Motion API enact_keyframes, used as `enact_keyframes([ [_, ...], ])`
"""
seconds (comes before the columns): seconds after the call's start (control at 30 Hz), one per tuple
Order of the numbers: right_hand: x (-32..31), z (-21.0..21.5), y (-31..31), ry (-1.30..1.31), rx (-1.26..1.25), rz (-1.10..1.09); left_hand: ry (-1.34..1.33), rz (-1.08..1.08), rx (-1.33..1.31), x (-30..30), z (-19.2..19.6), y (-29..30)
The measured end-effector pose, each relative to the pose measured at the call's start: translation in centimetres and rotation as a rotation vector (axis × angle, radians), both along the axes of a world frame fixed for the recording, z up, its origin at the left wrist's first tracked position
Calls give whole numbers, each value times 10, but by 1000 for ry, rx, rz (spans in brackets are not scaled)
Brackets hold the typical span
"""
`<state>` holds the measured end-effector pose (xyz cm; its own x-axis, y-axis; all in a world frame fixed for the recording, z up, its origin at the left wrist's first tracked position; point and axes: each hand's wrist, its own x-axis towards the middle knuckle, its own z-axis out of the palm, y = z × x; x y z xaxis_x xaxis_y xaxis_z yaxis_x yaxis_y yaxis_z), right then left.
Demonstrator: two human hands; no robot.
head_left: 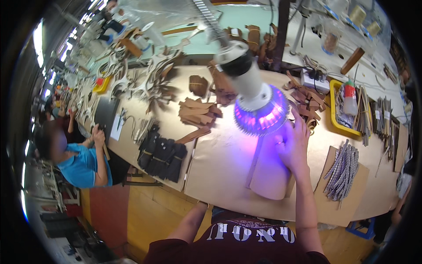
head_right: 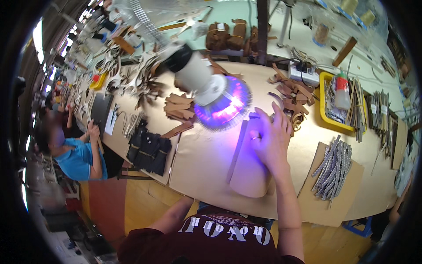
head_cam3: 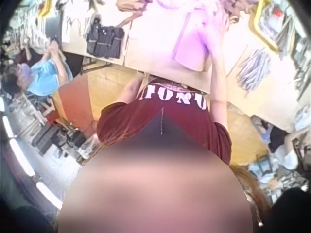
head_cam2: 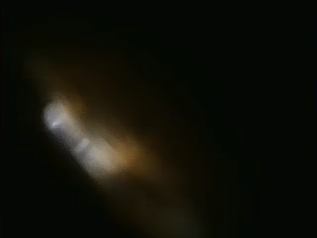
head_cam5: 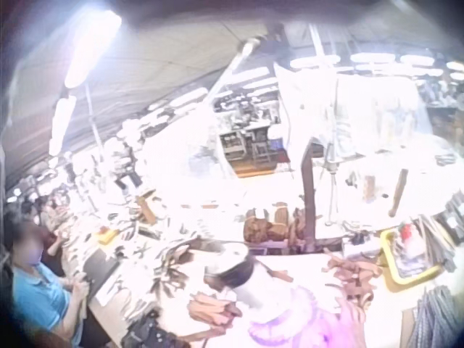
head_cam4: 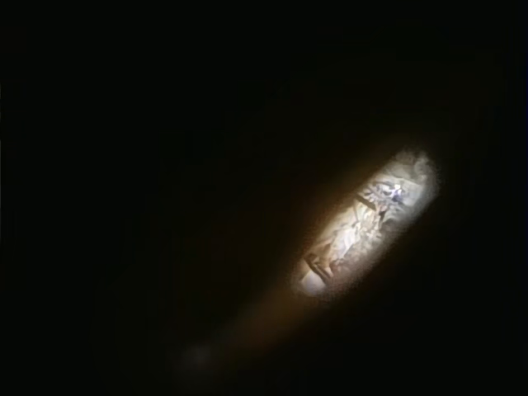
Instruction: The person assembles a leather item by wrapping a cylindrical form with strips of brown leather and securing them with a braided cord. They use a UV lamp to cure adhesive applied to the cord and form, then trim excess cord with scissors. The process involves repeated wrapping, gluing, and trimming steps.
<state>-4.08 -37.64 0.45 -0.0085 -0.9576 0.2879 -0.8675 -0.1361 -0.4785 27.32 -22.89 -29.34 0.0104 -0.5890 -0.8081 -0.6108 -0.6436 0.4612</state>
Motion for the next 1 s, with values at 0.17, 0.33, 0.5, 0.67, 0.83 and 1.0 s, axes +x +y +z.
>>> enact_keyframes([
  [0.17,-15,-14,-3,-168,-11,70,-12,-68,16,8,-9,51],
  [0.33,-18,-24,-9,-305,-130,122,2,-112,-17,2,-28,62],
  [0.5,-17,-27,-11,-397,-121,87,0,-172,-48,6,-39,72],
  [0.67,-17,-27,-10,-401,-112,69,-79,-361,-148,32,-16,88],
  [0.83,-16,-24,-9,-448,-116,69,-314,-725,-52,36,83,85],
  [1.0,-15,-20,-7,-456,-75,66,91,-835,-129,16,239,40],
])
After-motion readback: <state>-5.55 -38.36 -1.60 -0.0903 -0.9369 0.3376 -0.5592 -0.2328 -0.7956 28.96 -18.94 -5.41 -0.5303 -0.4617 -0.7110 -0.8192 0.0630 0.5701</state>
